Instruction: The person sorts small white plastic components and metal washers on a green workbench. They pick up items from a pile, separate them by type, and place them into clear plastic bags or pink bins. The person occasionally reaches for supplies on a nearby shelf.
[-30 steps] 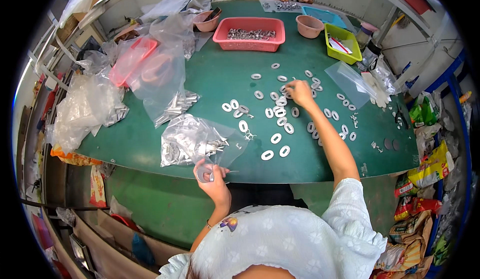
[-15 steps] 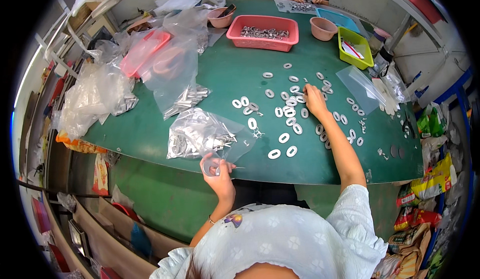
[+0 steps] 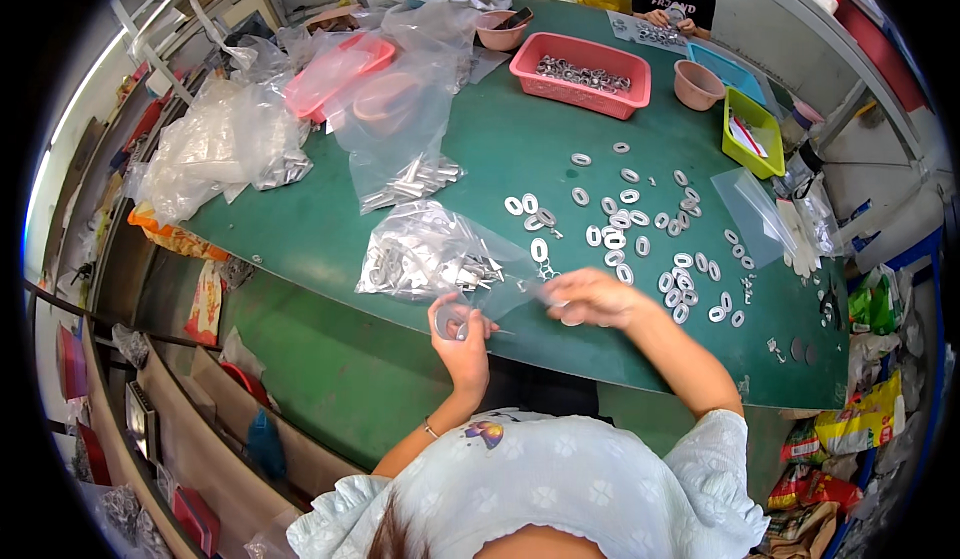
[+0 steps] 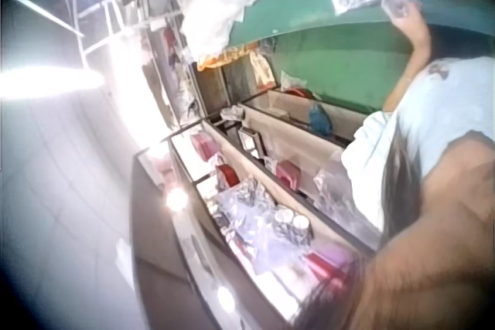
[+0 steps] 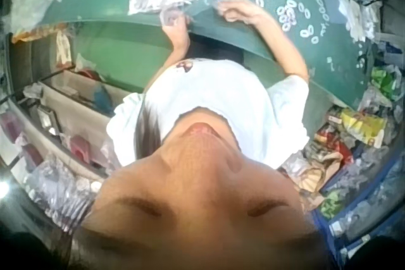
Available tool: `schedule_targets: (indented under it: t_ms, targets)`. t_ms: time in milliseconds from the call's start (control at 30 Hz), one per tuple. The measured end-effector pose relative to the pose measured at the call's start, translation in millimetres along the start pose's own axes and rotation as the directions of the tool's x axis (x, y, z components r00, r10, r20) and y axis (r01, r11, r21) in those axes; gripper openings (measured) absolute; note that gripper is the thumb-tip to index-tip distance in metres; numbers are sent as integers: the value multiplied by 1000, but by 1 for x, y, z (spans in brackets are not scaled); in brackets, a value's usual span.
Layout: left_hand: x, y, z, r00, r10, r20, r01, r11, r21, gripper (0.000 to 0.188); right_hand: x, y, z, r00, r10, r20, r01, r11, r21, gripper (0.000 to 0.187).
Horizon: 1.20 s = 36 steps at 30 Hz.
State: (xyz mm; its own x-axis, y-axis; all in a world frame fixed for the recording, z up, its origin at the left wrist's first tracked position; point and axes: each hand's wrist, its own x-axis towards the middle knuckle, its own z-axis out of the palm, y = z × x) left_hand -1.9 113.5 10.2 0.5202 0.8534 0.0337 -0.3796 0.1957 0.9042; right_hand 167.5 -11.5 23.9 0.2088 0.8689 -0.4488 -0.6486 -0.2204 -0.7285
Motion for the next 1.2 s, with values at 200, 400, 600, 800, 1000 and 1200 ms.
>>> schedule_targets:
  t_ms: [200, 400, 600, 800, 1000, 1200]
  targets:
    - [2, 2, -1, 1000, 4, 12, -4, 1000, 11, 34, 71, 12, 67, 888, -445, 113, 455, 887, -81, 29]
    - [0, 5, -3, 1000, -20, 20, 19, 1000, 23, 34, 40, -9, 36, 900, -300, 317, 436, 602, -669, 23]
    - [-1, 3, -2, 1000, -9, 30, 9, 1000, 16, 33, 15, -11, -33, 823, -517, -234, 226, 676, -701, 14]
    - [-2, 2, -3, 1000, -4, 16, 4, 1000, -16, 32, 20, 4, -27, 848, -517, -117, 164, 465, -870, 21]
    - [-6, 5, 1, 997, -17, -73, 13, 999, -50, 29, 23, 4, 26, 852, -524, -5, 98, 169, -981, 40]
    - [-12, 8, 2, 996, 29, -86, -30, 999, -13, 30, 51, -3, -25, 769, -638, 26, 131, 118, -984, 21]
